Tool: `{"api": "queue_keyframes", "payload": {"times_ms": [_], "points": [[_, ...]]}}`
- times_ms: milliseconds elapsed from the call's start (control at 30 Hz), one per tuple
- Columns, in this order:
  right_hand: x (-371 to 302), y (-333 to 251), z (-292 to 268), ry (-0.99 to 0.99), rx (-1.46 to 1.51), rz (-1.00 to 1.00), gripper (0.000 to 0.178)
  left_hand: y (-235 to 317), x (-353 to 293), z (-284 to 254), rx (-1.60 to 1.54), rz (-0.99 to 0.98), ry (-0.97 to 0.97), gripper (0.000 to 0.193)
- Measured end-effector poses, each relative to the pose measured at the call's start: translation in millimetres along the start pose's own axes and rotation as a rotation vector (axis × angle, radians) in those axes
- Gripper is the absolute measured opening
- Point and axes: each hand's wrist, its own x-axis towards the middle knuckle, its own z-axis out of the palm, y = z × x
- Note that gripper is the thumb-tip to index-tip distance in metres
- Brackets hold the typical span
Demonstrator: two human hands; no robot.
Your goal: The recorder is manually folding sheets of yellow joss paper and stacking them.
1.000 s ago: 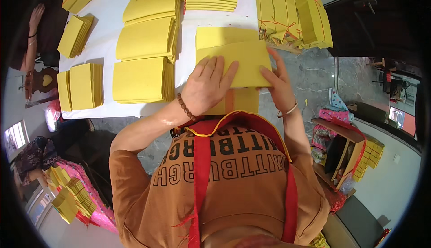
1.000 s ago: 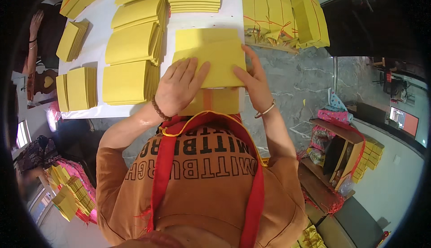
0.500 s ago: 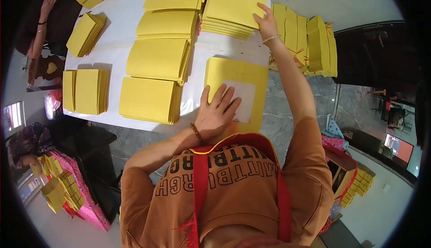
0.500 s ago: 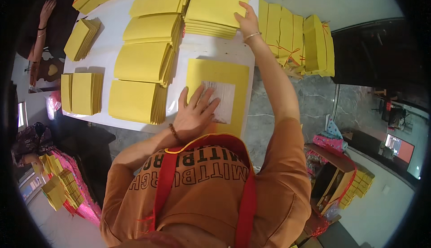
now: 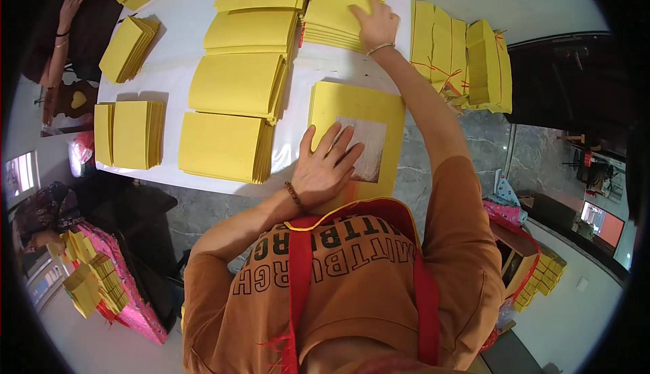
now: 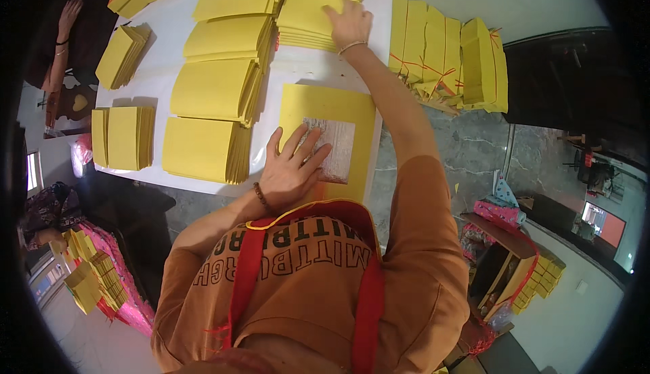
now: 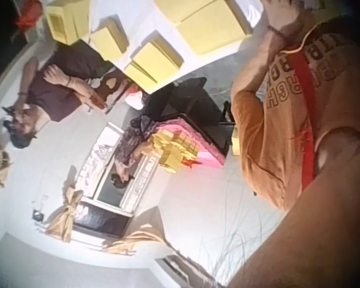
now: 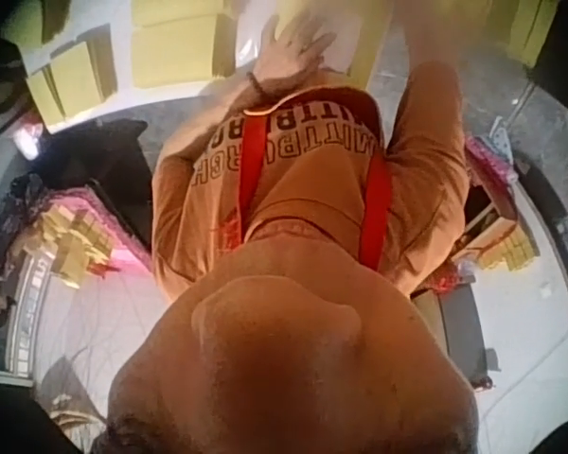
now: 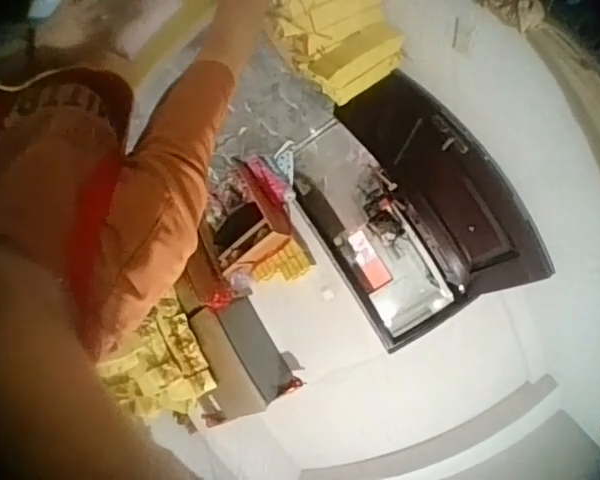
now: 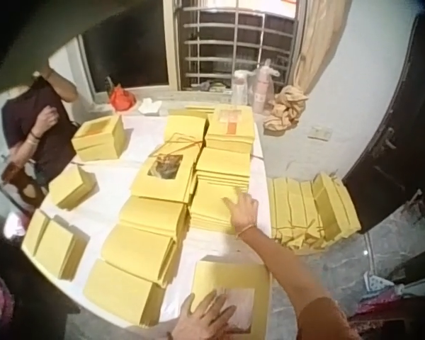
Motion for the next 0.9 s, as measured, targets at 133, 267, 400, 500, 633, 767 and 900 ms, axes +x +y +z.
{"api": "queue_keyframes", "payload": {"times_ms": [133,267,400,500,633,767,900], "points": [[6,-7,-5,-0.383,-0.096,-0.331,0.052,1,-1,0,-0.022,-0.012,-0.018,0.052],[12,-5,-8,-0.447,-0.149,-0.359,0.065,1,-2,1,-0.034,-0.014,0.001,0.051],[22,-1,-16,-0.426,-0.085,-0.339,0.059,1,-2,3,0.023,0.019,0.016,0.05],[27,-4,-30,-0.401,-0.071,-0.29,0.051,1,-4,7,0.056,0.042,0.032,0.05],[17,-11,-81,-0.282,0.058,-0.279,0.038,1,-8,9,0.095,0.051,0.043,0.05],[-42,-12,-146,-0.204,0.512,-0.312,0.031,0,-9,10,0.115,0.054,0.036,0.048],[-138,-20,-203,-0.406,0.502,-0.239,0.027,-4,-4,3,0.04,0.046,0.097,0.04]]}}
